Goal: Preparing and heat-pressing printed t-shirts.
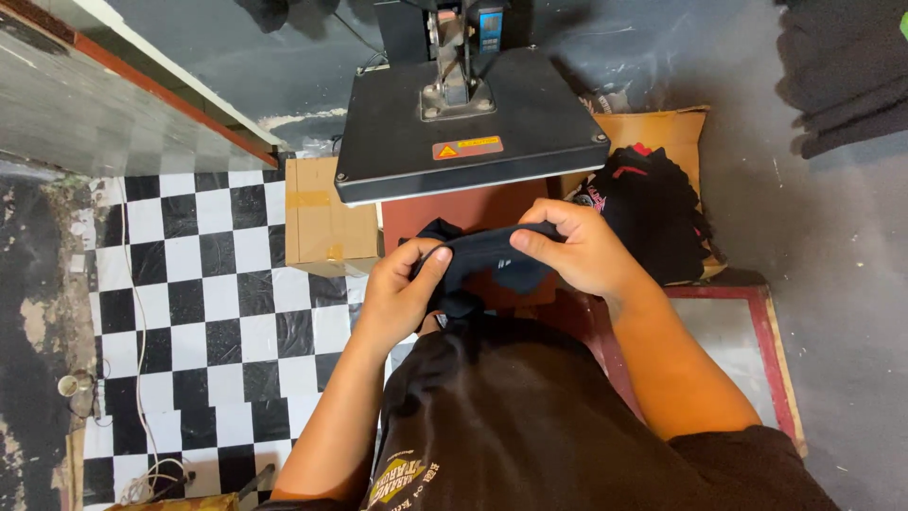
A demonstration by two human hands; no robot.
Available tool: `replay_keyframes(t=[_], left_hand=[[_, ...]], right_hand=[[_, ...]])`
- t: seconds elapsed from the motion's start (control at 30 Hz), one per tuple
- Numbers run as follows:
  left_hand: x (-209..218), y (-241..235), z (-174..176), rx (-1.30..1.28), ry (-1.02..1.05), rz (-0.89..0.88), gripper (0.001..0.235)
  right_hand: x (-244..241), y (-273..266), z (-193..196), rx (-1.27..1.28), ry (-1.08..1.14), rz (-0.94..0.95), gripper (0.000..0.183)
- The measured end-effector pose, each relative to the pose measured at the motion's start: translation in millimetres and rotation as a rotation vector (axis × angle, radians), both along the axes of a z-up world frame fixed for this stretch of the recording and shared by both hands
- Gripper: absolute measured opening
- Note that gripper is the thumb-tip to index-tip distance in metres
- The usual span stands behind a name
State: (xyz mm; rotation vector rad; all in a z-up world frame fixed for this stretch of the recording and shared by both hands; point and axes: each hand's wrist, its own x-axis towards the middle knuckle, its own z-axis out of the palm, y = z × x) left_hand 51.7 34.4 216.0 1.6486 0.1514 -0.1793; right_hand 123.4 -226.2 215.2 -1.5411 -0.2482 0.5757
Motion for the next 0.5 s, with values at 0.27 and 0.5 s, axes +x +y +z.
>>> replay_keyframes(t=[0.27, 0.5], left_hand=[[-7, -5, 26, 0.397, -0.491, 0.002, 0.018], [-4, -10, 15, 0.71, -0.594, 0.1, 0.024]], right_hand=[[-14, 13, 45, -0.124, -0.504, 0.187, 0.025], [-15, 11, 52, -0.202, -0.744, -0.139, 0.027]])
